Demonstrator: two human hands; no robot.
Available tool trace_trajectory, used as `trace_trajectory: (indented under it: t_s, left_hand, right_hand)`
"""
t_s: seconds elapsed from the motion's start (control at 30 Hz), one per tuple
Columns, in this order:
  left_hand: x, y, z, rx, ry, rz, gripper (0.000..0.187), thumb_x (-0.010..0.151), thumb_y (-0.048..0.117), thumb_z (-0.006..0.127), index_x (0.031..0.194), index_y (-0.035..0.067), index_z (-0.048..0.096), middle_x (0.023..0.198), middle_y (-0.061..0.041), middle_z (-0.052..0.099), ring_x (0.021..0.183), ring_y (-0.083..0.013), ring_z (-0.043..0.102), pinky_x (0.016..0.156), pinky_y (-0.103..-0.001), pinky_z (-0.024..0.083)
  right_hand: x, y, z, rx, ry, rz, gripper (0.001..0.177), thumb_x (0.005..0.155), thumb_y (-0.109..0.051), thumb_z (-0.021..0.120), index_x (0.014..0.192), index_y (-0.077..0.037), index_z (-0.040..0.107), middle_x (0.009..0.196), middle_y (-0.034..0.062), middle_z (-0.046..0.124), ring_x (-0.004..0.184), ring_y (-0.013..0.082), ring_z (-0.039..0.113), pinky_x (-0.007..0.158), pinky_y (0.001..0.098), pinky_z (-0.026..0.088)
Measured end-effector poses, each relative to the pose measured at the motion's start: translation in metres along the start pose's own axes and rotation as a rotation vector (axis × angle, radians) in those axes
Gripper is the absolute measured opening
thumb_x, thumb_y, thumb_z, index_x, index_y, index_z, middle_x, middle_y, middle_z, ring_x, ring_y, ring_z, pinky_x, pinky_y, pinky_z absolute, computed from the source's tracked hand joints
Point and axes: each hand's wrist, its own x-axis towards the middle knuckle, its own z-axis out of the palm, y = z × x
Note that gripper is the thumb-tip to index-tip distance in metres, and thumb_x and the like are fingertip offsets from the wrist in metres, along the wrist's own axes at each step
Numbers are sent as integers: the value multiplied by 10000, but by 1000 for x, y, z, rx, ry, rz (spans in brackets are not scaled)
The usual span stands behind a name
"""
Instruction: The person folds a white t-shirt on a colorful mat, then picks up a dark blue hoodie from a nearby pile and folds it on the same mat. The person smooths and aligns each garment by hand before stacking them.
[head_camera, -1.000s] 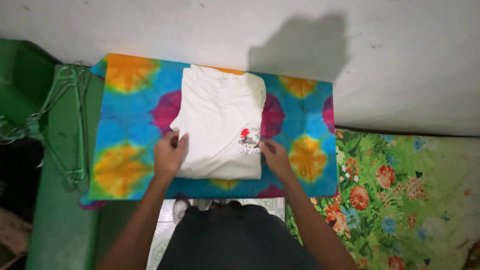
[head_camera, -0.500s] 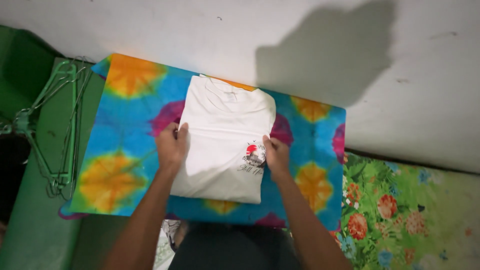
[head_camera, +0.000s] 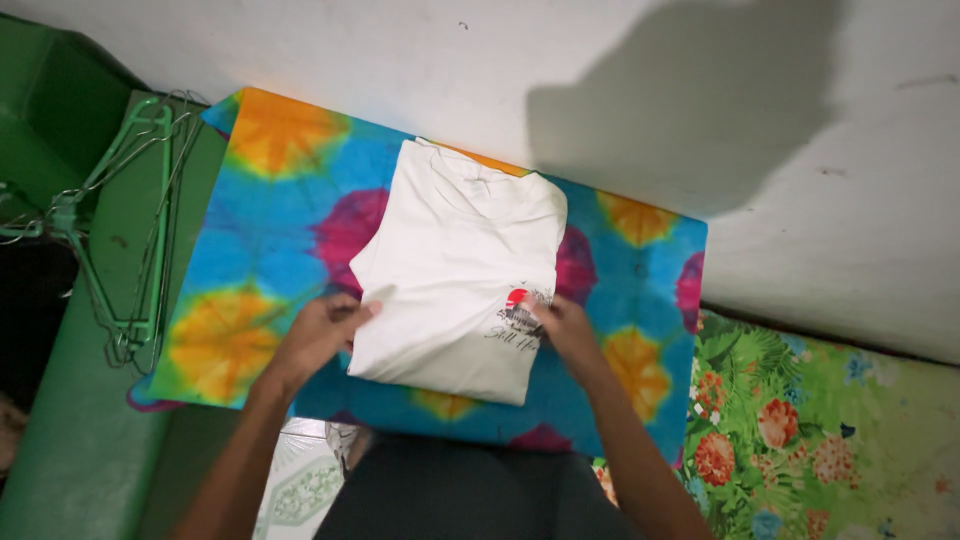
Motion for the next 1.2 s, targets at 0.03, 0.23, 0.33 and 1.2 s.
trace_trajectory:
  t_s: [0.03, 0.23, 0.33, 1.2]
  left_hand:
    - [-4, 1, 0, 47, -67, -16, 392, 868, 317, 784, 1106, 5, 771, 887, -86, 768, 720, -147, 653, 610, -317, 514]
    - [-14, -18, -1, 4, -287, 208, 378, 841, 232, 790, 1137, -1, 755, 1006, -68, 803, 864, -117, 706, 750, -272, 572]
    - [-19, -31, -4, 84, -127, 271, 315, 877, 214, 770, 1106, 0, 752, 957, -92, 799, 813, -129, 690, 716, -292, 559]
    - [18, -1, -17, 357, 262, 481, 297, 870, 272, 765, 1026, 23, 729, 907, -170, 765, 826, -271, 740, 765, -393, 572]
  right_hand:
    - [-8, -5, -2, -95, -90, 31, 345, 917, -328, 693, 1111, -47, 745, 948, 9, 758, 830, 111, 672, 727, 272, 537]
    - [-59, 5, 3, -313, -338, 35, 390, 848, -278, 772, 1149, -32, 743, 1056, 63, 783, 938, 150, 701, 841, 319, 555]
    - [-72, 21, 9, -239, -207, 10, 384, 880, -338, 739, 1127, -44, 766, 1049, 61, 788, 915, 139, 696, 822, 308, 557]
    - [-62, 38, 17, -114, 287, -60, 416, 920, -296, 707, 1227, -17, 679, 1076, 68, 750, 964, 141, 680, 730, 320, 539]
